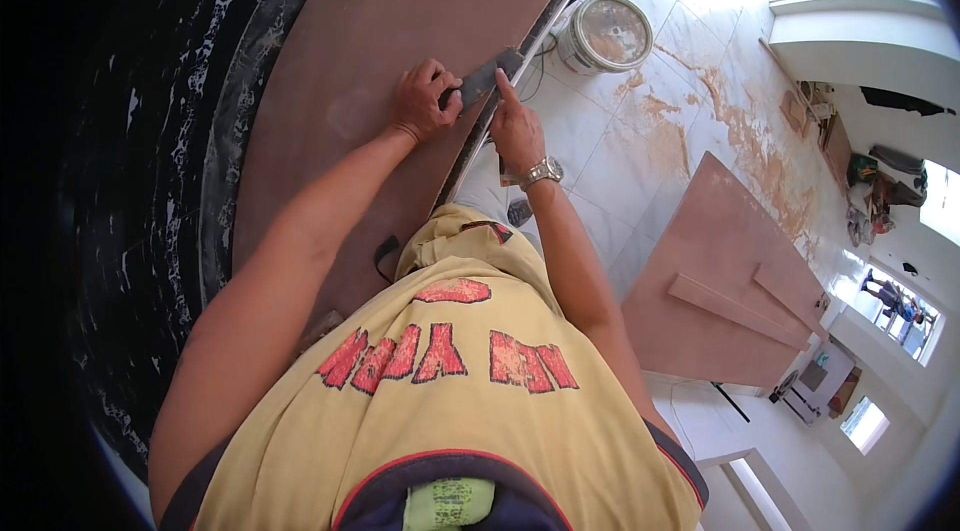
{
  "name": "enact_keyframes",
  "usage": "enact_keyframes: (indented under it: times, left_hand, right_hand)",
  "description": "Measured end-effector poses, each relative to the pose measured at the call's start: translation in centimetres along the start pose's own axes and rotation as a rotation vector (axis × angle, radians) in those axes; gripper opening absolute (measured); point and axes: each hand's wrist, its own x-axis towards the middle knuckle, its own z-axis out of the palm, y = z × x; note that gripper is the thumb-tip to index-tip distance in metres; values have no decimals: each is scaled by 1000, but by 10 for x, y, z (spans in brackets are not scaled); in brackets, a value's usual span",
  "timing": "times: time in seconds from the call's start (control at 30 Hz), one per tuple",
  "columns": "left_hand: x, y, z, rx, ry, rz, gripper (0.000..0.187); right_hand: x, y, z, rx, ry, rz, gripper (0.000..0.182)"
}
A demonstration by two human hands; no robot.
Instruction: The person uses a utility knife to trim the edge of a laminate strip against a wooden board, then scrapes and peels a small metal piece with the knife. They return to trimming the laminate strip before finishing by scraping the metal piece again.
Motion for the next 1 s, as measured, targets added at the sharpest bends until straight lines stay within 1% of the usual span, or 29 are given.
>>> enact_keyframes:
  times: [0.03,0.13,0.17,0.2,0.23,0.27,0.3,0.33,0.37,0.4,0.43,0.47,0.5,0.63,0.7,0.77,0.8,0.83,0.87,0.9,0.93,0.97,1.0]
  left_hand:
    - [-1,1,2,-2,-12,5,17]
    - [1,-7,-2,22,-35,27,16]
    - [-1,-7,-4,32,-47,28,15]
    - [2,-3,-4,30,-55,41,15]
    - [3,0,-11,13,-86,61,15]
    - [3,2,-12,-22,-96,57,16]
    - [0,-2,-7,8,-80,75,17]
    - [-2,-11,3,9,-74,109,17]
    - [-5,-13,5,-40,-88,74,20]
    - [-4,-18,5,-22,-84,142,23]
    - [-5,-24,8,1,-75,165,26]
    - [-4,-27,10,7,-107,165,27]
    - [-4,-32,8,32,-136,147,29]
    - [0,-35,9,50,-90,211,29]
    - [-1,-30,4,87,-86,203,29]
    - [0,-23,12,34,-111,156,29]
    - [-4,-26,7,36,-131,104,28]
    - [-3,-15,2,39,-141,75,27]
    - [-4,-12,1,40,-93,118,26]
    - [-3,-6,-5,30,-107,94,25]
    - [-1,0,-9,42,-114,71,23]
    - [-1,-2,-8,43,-93,82,22]
    - [0,0,-9,63,-124,21,22]
  right_hand:
    - [12,2,-3,2,21,1,57]
    - [30,6,-3,-91,96,-104,56]
    - [29,5,-3,-8,36,-23,57]
    - [27,3,-4,-72,96,-93,57]
    - [24,-7,-9,89,16,36,60]
    - [26,6,4,-50,125,-75,62]
    - [30,15,11,-84,143,-86,64]
    - [33,22,17,9,144,-119,64]
    - [28,1,0,-45,60,6,66]
    - [22,-9,-8,-42,47,30,67]
    - [26,3,4,4,76,-3,69]
    - [25,-2,-1,-25,27,32,71]
    - [31,10,12,-32,51,-20,74]
    - [7,13,26,-20,37,-12,78]
    - [-4,23,38,-24,41,-42,79]
    - [2,20,28,-122,-24,21,80]
    - [10,16,24,-137,3,21,80]
    - [17,13,21,-125,65,3,78]
    - [25,17,21,-117,113,-41,73]
    - [30,20,24,-94,158,-87,69]
    - [23,8,12,-129,119,-55,67]
    - [9,-10,-3,-92,14,55,69]
    - [0,-3,5,-138,3,36,70]
